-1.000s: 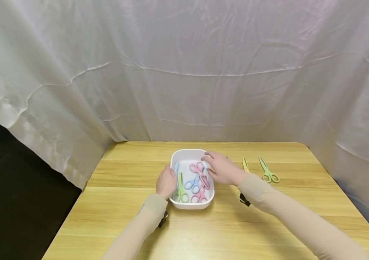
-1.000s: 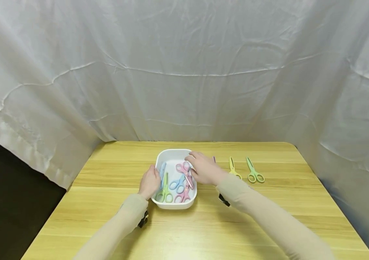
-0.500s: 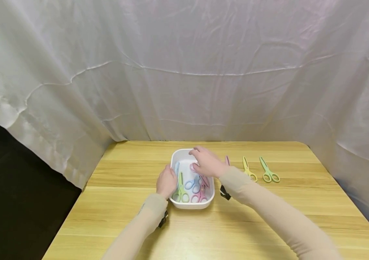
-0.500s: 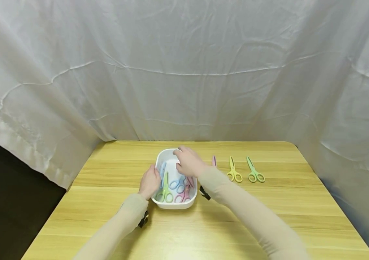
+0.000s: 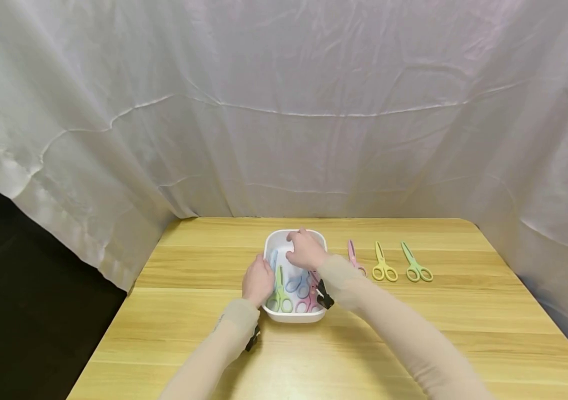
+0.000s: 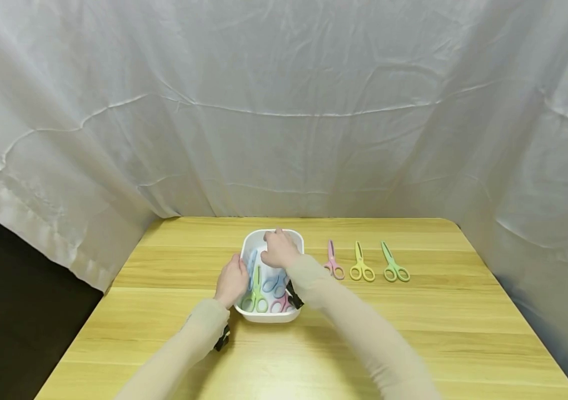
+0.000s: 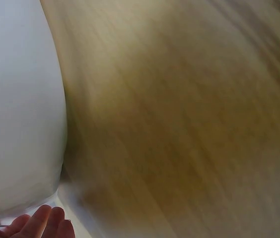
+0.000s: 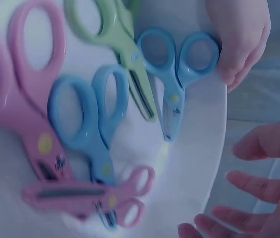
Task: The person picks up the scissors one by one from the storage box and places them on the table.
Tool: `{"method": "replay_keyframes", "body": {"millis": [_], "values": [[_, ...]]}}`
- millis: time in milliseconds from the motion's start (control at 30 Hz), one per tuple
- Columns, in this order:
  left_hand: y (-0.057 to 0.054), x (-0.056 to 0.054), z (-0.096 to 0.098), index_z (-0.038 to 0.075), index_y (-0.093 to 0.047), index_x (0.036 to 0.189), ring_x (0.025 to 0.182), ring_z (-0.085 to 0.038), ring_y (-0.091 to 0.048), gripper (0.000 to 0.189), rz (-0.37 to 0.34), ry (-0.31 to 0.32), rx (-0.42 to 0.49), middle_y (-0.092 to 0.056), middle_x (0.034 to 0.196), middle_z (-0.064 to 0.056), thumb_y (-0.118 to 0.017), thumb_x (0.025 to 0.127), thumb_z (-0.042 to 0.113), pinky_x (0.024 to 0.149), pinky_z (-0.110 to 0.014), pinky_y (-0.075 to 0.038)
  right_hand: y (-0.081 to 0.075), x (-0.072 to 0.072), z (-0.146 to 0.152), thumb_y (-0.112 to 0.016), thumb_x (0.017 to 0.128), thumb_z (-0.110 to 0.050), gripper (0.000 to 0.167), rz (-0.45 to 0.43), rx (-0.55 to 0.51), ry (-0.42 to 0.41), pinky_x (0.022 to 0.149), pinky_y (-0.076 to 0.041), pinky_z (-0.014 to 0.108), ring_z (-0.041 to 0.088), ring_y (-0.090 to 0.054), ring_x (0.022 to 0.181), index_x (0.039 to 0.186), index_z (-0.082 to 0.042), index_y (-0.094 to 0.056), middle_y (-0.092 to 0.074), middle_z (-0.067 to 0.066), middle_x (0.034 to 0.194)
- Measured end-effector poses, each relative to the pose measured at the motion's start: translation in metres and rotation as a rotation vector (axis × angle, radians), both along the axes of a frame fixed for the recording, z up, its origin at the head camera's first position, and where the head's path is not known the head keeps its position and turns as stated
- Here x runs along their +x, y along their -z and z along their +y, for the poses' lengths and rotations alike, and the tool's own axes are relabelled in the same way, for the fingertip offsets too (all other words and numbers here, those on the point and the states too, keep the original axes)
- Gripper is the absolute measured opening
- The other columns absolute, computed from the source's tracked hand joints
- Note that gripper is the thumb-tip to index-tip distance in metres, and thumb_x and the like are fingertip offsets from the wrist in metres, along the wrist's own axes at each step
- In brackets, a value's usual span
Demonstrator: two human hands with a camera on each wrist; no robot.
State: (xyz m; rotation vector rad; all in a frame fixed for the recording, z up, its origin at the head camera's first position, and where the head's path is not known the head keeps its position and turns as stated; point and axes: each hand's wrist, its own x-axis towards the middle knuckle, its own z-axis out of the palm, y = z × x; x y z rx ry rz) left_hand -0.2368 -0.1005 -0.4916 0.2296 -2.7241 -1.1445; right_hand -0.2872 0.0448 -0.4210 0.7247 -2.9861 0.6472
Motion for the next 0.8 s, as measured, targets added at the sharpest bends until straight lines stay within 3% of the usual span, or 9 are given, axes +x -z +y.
{"method": "replay_keyframes", "body": {"millis": [367,467,633,800], "values": [[-0.001,0.0,0.0,-0.004,-0.056,0.132,0.1,-0.04,-0.068,0.039,0.011,0.005,-0.015,-0.069,0.112,-0.025,-0.036,0.106,0.018,0.09,-0.054,-0.056,0.007,0.0,-0.007,-0.069,0.085,-0.016,0.05,-0.145,0.038,0.135,0.114,-0.042,0.05,0.042,-0.051,0.127,0.131,0.002,-0.06,-0.056,0.025,0.135],[-0.001,0.0,0.0,-0.004,-0.056,0.132,0.099,-0.039,-0.068,0.039,0.013,0.004,-0.014,-0.07,0.111,-0.025,-0.037,0.106,0.018,0.089,-0.054,-0.057,0.009,-0.002,-0.007,-0.071,0.083,-0.013,0.052,-0.167,0.054,0.149,0.119,-0.037,0.051,0.042,-0.048,0.132,0.131,0.002,-0.059,-0.057,0.024,0.137],[-0.002,0.0,0.001,-0.003,-0.055,0.134,0.099,-0.039,-0.068,0.04,-0.001,0.006,-0.006,-0.069,0.113,-0.025,-0.037,0.106,0.018,0.09,-0.054,-0.057,0.013,-0.004,-0.008,-0.072,0.082,-0.011,0.061,-0.23,0.08,0.158,0.128,-0.019,0.053,0.042,-0.031,0.15,0.138,0.004,-0.053,-0.05,0.026,0.148],[0.0,-0.001,0.0,-0.004,-0.054,0.134,0.102,-0.04,-0.068,0.04,-0.001,0.002,-0.009,-0.069,0.114,-0.025,-0.037,0.105,0.018,0.092,-0.055,-0.056,0.027,-0.015,-0.007,-0.072,0.078,-0.011,0.067,-0.231,0.083,0.164,0.128,-0.018,0.055,0.044,-0.03,0.148,0.139,0.006,-0.05,-0.05,0.029,0.147]]}}
